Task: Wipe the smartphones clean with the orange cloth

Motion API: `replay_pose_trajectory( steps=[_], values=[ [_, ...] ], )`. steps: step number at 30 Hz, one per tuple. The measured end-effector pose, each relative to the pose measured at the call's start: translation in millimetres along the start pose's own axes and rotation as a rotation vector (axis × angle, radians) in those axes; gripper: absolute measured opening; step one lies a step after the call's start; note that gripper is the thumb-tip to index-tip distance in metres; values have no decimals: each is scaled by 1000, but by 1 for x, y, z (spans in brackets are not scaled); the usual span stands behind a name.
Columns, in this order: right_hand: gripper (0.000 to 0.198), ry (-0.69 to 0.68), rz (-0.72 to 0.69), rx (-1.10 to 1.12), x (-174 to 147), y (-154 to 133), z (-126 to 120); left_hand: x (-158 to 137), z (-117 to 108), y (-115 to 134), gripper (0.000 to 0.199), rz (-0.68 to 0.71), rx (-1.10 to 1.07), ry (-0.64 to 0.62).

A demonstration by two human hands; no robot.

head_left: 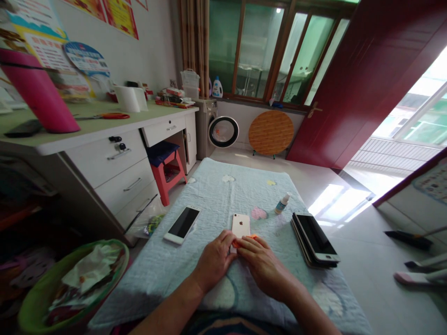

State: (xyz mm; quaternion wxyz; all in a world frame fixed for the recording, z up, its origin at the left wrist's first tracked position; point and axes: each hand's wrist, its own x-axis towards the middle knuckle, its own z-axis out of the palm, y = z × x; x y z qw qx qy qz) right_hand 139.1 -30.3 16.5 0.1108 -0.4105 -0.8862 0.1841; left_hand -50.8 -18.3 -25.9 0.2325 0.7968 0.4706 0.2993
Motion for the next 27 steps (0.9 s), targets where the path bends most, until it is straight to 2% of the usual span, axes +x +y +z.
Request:
replay_pose_trajectory(
  steps=[4,8,12,15,22,27],
  values=[
    [46,-33,62,-21,-9,7,0,-1,3,-3,32,56,16,1],
    [45,2,135,-69,-2,19,0,1,3,-5,40,54,48,-9],
    [43,49,202,-128,17,34,-2,1,-1,-4,26,67,70,-57],
    [42,88,223,-162,35,47,0,2,-3,-2,22,67,73,-72],
    [41,139,157,-163,67,50,12,3,-4,-1,19,46,33,-76],
    [40,141,52,-135,68,41,16,3,-7,3,16,54,-36,-77]
  ],
)
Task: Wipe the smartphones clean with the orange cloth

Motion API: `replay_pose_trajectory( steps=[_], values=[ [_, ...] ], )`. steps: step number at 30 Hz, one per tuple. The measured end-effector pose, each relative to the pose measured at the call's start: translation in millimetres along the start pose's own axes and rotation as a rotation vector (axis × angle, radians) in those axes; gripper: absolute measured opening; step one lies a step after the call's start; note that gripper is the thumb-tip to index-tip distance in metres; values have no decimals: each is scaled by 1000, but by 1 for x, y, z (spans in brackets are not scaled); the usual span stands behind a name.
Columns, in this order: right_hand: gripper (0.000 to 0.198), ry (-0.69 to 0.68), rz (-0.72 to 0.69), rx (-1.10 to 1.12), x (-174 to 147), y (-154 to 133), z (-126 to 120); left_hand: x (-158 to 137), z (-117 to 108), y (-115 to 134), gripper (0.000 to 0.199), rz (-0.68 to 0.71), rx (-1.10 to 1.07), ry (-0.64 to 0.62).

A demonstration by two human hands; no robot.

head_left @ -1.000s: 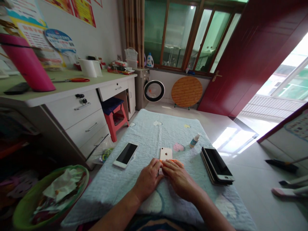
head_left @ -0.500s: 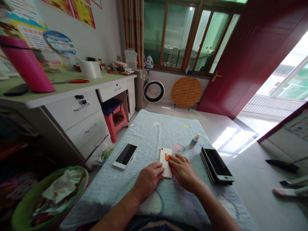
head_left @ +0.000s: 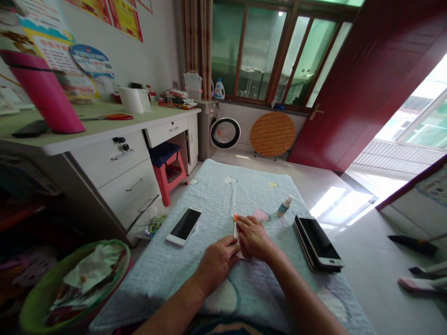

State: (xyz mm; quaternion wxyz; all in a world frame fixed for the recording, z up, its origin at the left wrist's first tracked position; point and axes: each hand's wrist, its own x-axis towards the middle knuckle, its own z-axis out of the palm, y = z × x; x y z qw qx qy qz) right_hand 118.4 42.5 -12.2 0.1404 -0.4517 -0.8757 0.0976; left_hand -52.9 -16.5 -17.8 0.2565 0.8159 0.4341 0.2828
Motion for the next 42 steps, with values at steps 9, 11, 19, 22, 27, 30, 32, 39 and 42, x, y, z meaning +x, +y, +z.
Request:
replay_pose_trajectory(
  steps=[9,11,19,22,27,30,32,39,42],
  values=[
    [35,-59,-60,68,-20,-15,-16,0,2,-1,23,29,-19,20],
    [39,-58,-34,13,-15,-13,-13,0,2,-1,25,24,-15,16],
    [44,-59,109,-52,21,2,-4,0,2,-1,24,-6,19,1],
    [40,-28,138,-31,29,5,-5,-1,4,0,23,-26,52,17],
    [33,32,206,-29,27,14,-9,-2,6,1,20,-42,89,34],
    [28,63,258,-28,23,22,-10,-2,6,0,20,-48,93,35],
    [25,88,273,-8,20,28,-10,-2,7,-1,20,-49,94,31],
    [24,153,276,24,18,34,-3,-2,6,-2,20,-26,99,35],
    [28,156,269,35,22,31,-1,-1,5,-1,19,-26,96,30]
  ],
)
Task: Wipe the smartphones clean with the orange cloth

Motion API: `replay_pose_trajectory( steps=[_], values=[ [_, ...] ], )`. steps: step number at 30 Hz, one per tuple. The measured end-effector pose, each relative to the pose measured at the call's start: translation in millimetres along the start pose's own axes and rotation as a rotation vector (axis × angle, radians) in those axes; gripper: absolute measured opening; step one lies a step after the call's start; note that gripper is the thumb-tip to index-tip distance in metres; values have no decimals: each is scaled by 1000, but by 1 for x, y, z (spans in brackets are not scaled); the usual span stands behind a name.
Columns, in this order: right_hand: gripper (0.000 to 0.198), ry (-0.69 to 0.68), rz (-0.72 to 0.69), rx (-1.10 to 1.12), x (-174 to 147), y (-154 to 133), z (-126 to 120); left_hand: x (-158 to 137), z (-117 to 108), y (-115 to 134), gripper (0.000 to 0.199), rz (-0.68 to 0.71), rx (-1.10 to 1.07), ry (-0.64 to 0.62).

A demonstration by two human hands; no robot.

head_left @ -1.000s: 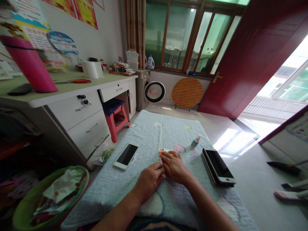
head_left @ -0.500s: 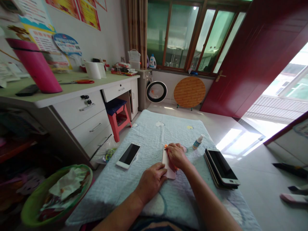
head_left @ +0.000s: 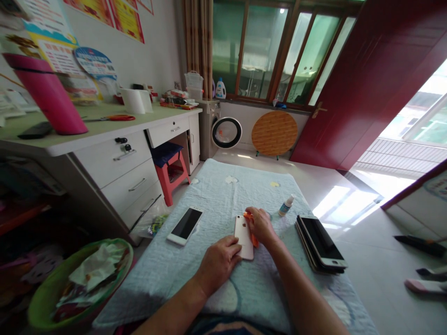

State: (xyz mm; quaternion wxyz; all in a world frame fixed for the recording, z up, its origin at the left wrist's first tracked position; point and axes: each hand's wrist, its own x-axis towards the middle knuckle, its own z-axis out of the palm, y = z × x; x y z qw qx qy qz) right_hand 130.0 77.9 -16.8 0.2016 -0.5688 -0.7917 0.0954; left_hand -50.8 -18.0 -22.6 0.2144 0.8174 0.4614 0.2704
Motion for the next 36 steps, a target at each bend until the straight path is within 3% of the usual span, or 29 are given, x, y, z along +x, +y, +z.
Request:
replay_pose_trajectory(
  steps=[9,13,21,26,31,36],
  values=[
    [44,-63,-63,51,10,-21,10,1,-3,4,19,-12,-9,-10],
    [47,13,-71,93,11,-19,16,0,-2,3,19,-21,-25,-2],
    [22,-2,38,-125,9,-17,8,-1,-1,2,19,-22,-25,-5],
    [24,15,89,-75,9,-8,8,-1,-1,2,20,-14,-28,5],
    [21,117,180,-43,11,-1,8,-1,-1,2,22,-18,-15,4],
    [15,223,20,-2,10,-9,8,-1,-1,2,22,-11,-14,5]
  ],
)
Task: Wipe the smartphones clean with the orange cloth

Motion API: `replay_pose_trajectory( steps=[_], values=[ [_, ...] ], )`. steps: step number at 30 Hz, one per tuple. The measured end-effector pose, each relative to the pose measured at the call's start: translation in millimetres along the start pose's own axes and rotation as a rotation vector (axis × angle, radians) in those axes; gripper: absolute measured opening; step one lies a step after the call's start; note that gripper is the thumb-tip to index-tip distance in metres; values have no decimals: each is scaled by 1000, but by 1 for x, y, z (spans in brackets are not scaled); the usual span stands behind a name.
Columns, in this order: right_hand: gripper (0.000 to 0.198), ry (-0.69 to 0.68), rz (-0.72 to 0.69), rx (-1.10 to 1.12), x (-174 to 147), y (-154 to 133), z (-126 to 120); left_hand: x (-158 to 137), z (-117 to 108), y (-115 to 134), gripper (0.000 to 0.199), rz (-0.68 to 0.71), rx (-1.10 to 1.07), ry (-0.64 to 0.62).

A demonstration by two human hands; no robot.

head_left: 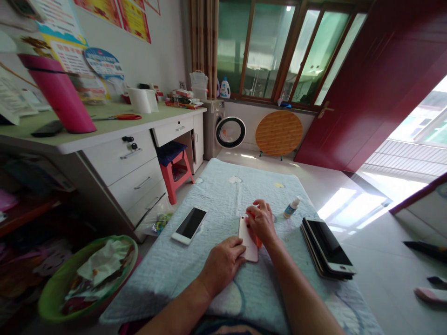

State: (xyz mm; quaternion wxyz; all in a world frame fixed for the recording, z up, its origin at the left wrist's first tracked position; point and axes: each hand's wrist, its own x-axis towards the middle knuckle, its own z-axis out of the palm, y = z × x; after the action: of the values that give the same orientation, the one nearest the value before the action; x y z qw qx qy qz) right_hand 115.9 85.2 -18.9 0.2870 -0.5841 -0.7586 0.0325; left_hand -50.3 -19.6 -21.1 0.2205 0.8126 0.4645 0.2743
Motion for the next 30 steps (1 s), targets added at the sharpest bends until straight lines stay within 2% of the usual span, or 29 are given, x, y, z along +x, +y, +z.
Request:
replay_pose_trajectory(
  steps=[2,5,7,10,12,17,19,22,24,28,30],
  values=[
    [16,44,-57,27,0,-4,0,0,0,0,23,2,-2,0],
    [18,82,-68,106,0,-6,1,0,0,1,23,2,0,-1],
    [20,75,11,207,1,-4,2,0,-1,1,23,0,3,-3],
    [26,124,216,349,2,3,3,1,-1,0,24,-5,12,-2],
    [26,226,316,409,4,10,2,1,-1,0,23,-7,14,1],
    [21,484,468,618,10,22,-8,0,0,-1,21,-2,11,11],
    [24,567,470,680,10,21,-13,0,1,-2,21,-3,9,16],
    [28,640,352,605,7,15,-13,0,2,-3,21,3,3,25],
    [26,528,239,493,3,11,-8,0,2,-3,21,7,1,29],
    [19,117,80,254,-5,7,6,0,1,-2,22,12,9,18],
    [19,11,25,161,-8,6,7,0,1,-2,23,13,8,12]
  ],
)
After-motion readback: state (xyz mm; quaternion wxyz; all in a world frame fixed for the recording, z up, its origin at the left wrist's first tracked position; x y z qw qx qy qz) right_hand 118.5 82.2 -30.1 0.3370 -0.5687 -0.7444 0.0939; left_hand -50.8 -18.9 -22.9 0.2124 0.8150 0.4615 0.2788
